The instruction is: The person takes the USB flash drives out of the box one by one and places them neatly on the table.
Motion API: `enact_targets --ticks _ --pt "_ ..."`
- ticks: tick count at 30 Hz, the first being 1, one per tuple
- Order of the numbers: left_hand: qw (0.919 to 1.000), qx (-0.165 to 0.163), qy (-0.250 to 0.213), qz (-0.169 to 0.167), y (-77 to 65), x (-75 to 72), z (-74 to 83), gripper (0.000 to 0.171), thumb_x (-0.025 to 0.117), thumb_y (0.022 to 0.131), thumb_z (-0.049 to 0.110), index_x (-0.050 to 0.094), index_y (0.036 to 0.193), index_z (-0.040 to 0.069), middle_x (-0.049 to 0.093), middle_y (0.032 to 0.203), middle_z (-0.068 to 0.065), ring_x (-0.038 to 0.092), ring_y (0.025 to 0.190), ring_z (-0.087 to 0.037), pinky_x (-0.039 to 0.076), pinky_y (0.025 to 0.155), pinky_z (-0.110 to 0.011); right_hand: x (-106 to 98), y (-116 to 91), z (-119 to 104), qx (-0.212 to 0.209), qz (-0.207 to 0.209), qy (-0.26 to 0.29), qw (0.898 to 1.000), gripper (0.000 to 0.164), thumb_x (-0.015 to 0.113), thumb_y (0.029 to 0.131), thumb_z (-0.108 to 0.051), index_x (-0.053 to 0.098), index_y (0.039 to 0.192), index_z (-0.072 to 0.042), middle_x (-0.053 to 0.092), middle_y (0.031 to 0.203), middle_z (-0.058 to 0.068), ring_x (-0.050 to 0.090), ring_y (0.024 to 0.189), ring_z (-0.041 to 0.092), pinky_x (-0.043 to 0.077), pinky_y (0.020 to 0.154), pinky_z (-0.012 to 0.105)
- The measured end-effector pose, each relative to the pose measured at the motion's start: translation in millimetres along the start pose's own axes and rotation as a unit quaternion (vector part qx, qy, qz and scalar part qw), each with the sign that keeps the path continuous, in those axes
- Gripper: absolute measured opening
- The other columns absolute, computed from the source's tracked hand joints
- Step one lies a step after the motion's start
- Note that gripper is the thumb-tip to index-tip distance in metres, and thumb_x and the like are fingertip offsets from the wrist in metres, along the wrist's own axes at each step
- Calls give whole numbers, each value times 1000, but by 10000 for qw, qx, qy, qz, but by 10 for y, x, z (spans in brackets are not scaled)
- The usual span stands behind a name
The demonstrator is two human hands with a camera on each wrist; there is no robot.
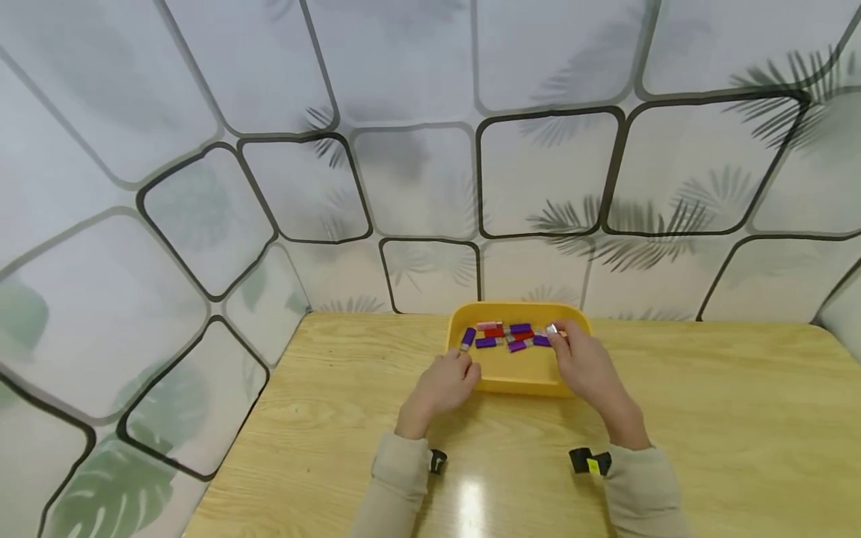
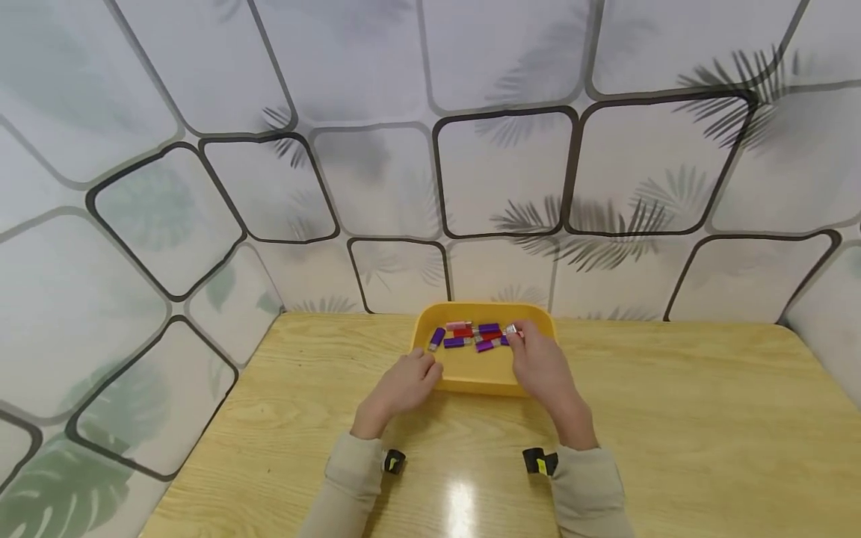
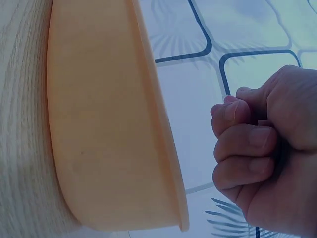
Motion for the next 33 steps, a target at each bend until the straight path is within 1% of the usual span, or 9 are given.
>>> enact_targets --ticks 2,6,8,11,14,17,21,25,33 --pt "10000 4 -7 30 -2 -3 4 34 37 106 30 61 90 12 55 97 -5 58 94 -32 48 81 -44 9 4 -7 14 -7 34 10000 39 44 107 -20 49 130 11 65 108 28 59 77 27 49 66 41" --pt "10000 32 10 88 -1 16 35 34 37 106 30 62 90 13 56 99 -6 59 95 -32 49 81 -45 -11 -11 10 119 -50 80 9999 41 45 107 -23 48 133 9 64 86 17 52 62 20 43 55 34" --pt "9999 73 -8 125 7 29 42 34 37 105 30 62 90 13 56 98 -6 59 93 -32 48 80 -44 -29 -11 15 118 -87 60 9999 41 44 107 -24 46 137 5 56 71 9 43 52 17 36 49 31" --pt "9998 97 -43 187 16 41 33 34 37 105 31 61 89 13 55 97 -5 58 90 -30 48 77 -42 -43 -7 4 -60 -246 -27 9997 38 41 108 -24 47 138 0 43 60 2 36 47 15 32 46 30" --pt "9997 67 -24 233 7 41 10 36 36 106 32 62 90 13 55 95 -4 58 88 -28 48 76 -41 -17 -19 -24 -317 -510 -70 9982 33 41 108 -21 50 133 -1 42 60 0 36 48 14 33 47 29" --pt "9997 131 -9 213 -12 26 -5 36 36 106 31 61 89 12 55 94 -3 57 87 -25 48 84 -43 47 -69 -44 -389 -805 -97 9960 29 43 107 -18 52 128 0 41 60 -1 34 48 13 32 48 28" --pt "9994 338 -27 65 -11 23 -12 35 37 106 28 58 82 13 55 90 -2 54 82 -18 45 95 -45 124 -159 -52 -263 -1055 -105 9940 25 48 104 -14 52 124 0 50 64 1 37 50 13 34 48 27" --pt "9989 464 -43 -19 24 30 13 35 36 106 27 55 79 14 56 91 -1 51 81 -16 43 96 -44 110 -211 -72 -92 -1217 -81 9925 23 53 101 -11 54 121 1 57 68 5 44 53 14 38 51 28" --pt "9997 171 -125 127 -2 23 -38 34 36 106 28 56 81 14 53 90 -2 52 81 -18 45 95 -45 173 -238 -171 -253 -1540 -261 9874 19 63 95 -7 55 112 -3 52 58 -1 43 48 11 36 47 25"
Point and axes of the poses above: each hand's wrist, its own y-axis towards the middle knuckle, its own x-axis out of the palm, z = x × y, the point moved 1 cm from there along y, towards the middle knuckle
